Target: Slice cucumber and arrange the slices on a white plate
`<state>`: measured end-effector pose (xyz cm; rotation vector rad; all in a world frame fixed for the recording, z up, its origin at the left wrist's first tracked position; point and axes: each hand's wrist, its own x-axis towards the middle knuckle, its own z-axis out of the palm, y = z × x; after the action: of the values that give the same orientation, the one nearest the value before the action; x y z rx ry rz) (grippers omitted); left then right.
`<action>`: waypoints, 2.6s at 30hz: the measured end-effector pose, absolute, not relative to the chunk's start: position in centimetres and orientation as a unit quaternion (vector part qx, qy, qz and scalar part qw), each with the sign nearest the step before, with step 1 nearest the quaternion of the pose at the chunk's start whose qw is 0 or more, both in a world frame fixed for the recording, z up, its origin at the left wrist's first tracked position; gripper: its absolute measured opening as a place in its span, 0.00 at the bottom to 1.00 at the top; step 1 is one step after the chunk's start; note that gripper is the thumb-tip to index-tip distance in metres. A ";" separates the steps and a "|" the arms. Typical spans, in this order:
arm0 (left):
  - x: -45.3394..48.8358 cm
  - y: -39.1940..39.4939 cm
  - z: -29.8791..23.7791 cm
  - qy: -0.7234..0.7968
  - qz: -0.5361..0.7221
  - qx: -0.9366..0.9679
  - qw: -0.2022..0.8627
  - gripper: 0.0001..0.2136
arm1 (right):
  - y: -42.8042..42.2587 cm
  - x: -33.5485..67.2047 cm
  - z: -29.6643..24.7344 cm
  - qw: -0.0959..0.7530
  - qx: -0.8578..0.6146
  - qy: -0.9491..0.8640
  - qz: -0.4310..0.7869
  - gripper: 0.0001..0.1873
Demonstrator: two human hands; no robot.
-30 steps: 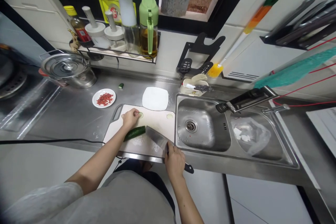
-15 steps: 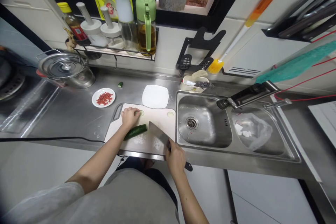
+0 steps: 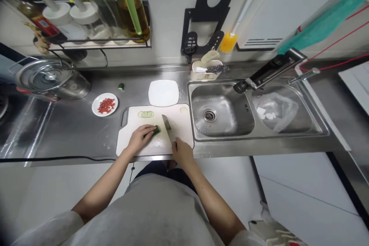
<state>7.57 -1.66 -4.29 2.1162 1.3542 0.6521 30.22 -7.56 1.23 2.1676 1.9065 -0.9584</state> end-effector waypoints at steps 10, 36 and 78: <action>7.9 -1.7 -5.2 0.494 0.244 0.804 0.222 0.15 | -7.0 27.8 2.9 0.110 0.674 0.665 -0.303 0.18; 7.8 -1.5 -5.9 0.474 0.249 0.813 0.230 0.15 | -6.8 27.2 2.9 0.139 0.632 0.698 -0.306 0.13; 7.9 -1.4 -6.1 0.484 0.245 0.805 0.242 0.14 | -7.0 26.7 0.7 0.130 0.641 0.675 -0.342 0.14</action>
<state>7.87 -1.39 -6.07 2.2004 1.3233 0.6699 26.71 -6.97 0.71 1.8629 1.9610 -0.9931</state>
